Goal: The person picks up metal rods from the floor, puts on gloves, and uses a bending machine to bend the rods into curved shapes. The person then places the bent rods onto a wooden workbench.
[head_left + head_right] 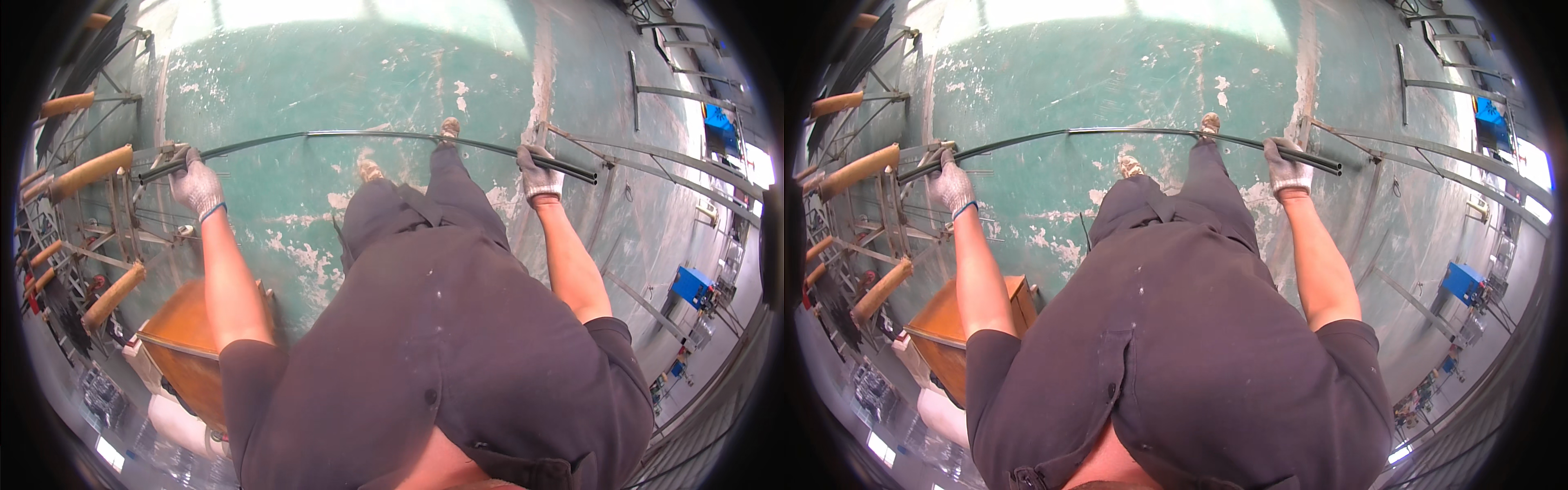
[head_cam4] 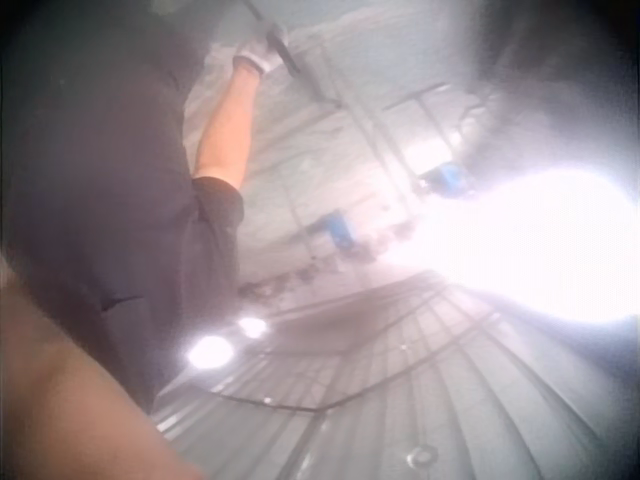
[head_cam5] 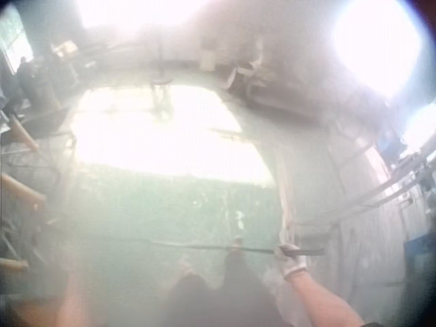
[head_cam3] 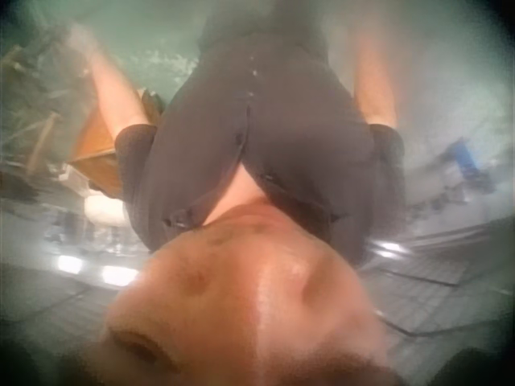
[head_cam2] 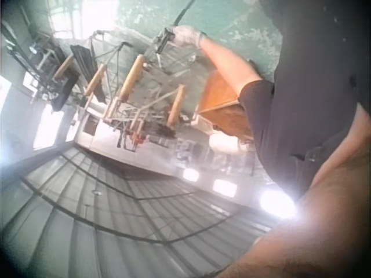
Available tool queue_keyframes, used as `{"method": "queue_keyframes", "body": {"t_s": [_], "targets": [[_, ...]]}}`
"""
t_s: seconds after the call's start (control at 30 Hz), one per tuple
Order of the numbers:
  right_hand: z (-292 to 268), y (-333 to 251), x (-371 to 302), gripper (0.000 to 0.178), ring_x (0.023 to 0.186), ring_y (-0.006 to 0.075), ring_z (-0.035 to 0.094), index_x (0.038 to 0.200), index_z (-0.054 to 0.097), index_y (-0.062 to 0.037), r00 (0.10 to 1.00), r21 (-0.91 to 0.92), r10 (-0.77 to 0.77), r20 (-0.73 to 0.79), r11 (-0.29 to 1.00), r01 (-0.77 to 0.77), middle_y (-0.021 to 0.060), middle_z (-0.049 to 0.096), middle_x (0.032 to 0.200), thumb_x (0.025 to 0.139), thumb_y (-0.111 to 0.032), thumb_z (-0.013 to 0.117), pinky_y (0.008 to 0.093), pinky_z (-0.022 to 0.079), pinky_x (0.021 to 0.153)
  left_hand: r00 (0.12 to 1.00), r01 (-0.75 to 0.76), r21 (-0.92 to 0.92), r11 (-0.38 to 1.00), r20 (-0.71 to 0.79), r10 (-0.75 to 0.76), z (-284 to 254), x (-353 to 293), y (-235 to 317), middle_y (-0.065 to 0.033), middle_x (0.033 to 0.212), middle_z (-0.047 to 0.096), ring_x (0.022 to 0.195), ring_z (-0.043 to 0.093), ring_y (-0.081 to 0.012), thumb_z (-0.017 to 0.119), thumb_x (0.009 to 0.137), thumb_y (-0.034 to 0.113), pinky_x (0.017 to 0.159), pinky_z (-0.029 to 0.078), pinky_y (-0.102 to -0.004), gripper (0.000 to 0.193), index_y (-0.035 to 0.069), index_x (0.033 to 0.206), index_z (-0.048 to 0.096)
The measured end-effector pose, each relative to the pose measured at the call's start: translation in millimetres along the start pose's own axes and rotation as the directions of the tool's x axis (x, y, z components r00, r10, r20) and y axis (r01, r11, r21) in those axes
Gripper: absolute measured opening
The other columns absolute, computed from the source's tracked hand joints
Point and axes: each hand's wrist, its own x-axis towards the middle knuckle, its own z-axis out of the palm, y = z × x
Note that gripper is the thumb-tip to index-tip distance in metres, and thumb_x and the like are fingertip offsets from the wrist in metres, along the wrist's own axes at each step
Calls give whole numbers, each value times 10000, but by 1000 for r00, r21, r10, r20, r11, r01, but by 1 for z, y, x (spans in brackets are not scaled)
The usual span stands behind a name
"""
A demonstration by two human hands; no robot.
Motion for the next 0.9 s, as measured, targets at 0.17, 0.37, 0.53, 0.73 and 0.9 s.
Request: {"method": "queue_keyframes", "body": {"t_s": [0.17,0.37,0.53,0.73,0.9], "targets": [[4,-1,1,324,875,228,719,1050,798,-42,999,76,42,-4,996,-42,124,761,911,943,-344,750,358,557,843,1000,18,26,1000,-13,-17,1,-13,10,-76,1115,730,1030,674,-188,732,976,21,959,530,-339,130,10,1102,705],[2,-3,-2,296,874,203,710,1051,800,-42,999,82,25,-26,996,-23,108,758,916,944,-316,763,344,553,845,1000,2,130,992,-12,-1,-4,-6,2,-87,1107,739,1022,687,-202,736,976,41,957,535,-345,142,7,1112,714],[1,-15,-11,266,877,193,712,1041,807,-59,999,82,12,-49,997,-8,99,770,909,944,-304,776,339,550,850,1000,-11,138,990,-18,14,1,-3,9,-61,1110,758,1051,695,-170,740,967,-17,982,564,-342,75,14,1031,761],[2,-29,-11,300,927,179,728,1128,792,-46,999,133,-2,-54,991,9,102,793,984,936,-277,792,330,564,891,999,-6,33,999,51,5,-18,32,-44,-65,1138,757,1066,704,-189,773,948,24,1011,553,-356,285,7,1217,678],[-3,-50,-19,371,972,188,733,1201,766,-18,993,185,81,-81,981,-64,121,792,1061,932,-272,796,331,569,918,993,103,128,986,50,-110,-18,32,-17,-78,1108,764,1033,701,-186,779,947,24,978,552,-358,239,-2,1177,719]]}}
